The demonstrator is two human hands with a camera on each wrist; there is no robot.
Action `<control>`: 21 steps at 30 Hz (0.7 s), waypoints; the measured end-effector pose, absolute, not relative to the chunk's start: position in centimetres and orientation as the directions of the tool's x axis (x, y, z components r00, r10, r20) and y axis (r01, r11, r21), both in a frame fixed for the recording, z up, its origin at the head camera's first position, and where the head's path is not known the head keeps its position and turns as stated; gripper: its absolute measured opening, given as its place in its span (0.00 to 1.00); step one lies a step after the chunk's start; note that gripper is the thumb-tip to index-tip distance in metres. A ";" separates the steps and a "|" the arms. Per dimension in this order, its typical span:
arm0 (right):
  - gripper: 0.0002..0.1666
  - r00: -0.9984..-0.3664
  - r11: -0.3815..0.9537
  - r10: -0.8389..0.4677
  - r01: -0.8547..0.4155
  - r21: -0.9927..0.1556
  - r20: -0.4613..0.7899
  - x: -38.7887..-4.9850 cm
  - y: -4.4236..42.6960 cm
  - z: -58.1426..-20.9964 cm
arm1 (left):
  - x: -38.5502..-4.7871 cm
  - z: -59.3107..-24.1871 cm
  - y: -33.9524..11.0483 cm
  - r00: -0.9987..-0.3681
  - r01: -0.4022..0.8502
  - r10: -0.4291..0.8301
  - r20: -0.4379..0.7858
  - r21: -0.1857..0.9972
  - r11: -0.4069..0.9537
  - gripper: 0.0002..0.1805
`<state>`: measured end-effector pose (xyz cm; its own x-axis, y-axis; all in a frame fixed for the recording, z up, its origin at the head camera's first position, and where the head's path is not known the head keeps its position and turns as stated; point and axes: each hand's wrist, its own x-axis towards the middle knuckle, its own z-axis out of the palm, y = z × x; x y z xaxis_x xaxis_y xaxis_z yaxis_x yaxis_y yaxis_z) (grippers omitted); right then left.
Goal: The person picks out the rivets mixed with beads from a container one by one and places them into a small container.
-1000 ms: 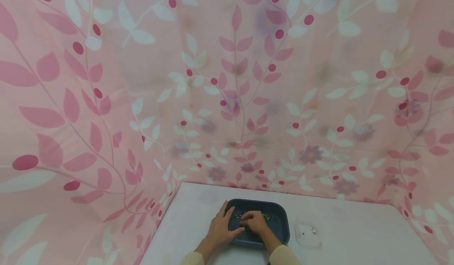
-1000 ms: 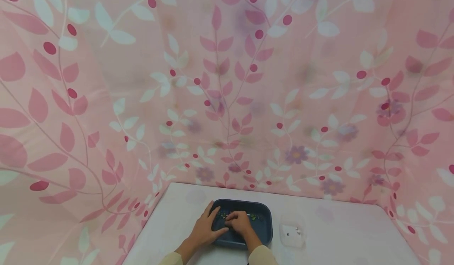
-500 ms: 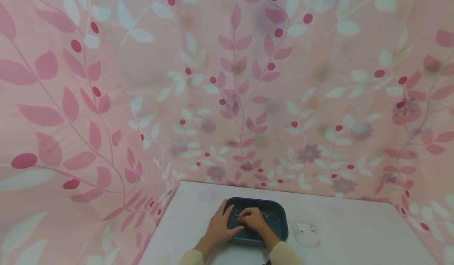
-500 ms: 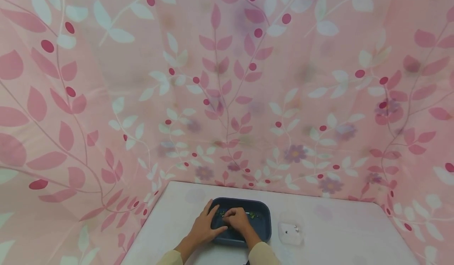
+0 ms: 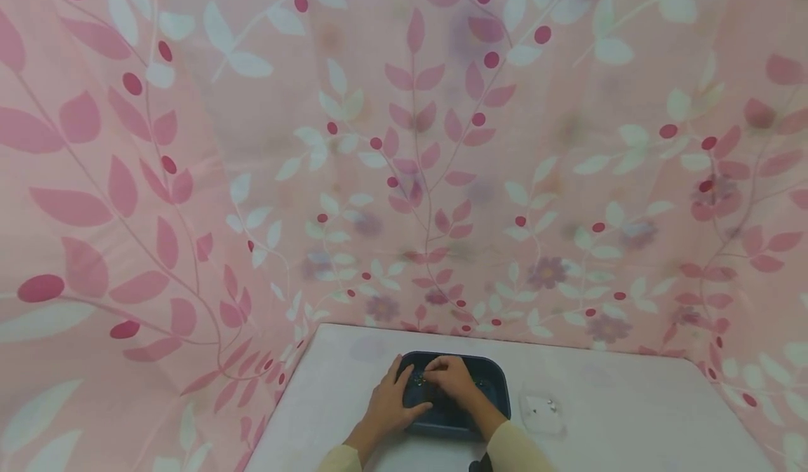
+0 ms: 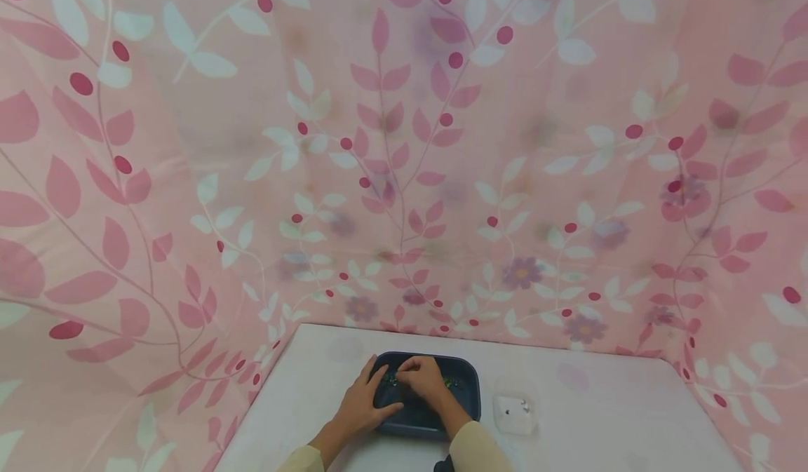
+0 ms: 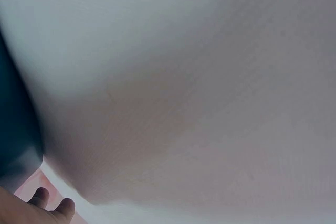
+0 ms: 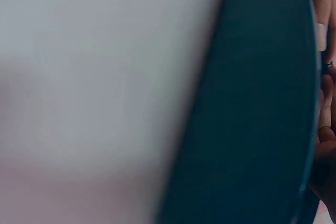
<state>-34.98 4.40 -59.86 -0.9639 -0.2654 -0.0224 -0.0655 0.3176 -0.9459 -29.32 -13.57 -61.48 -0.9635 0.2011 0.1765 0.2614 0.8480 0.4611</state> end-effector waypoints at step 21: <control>0.08 -0.946 0.286 -0.322 -0.131 -0.949 0.034 -34.8 5.8 -57.3 | -29.4 -61.8 -13.6 -0.962 0.268 0.202 0.186 0.473 0.839 0.49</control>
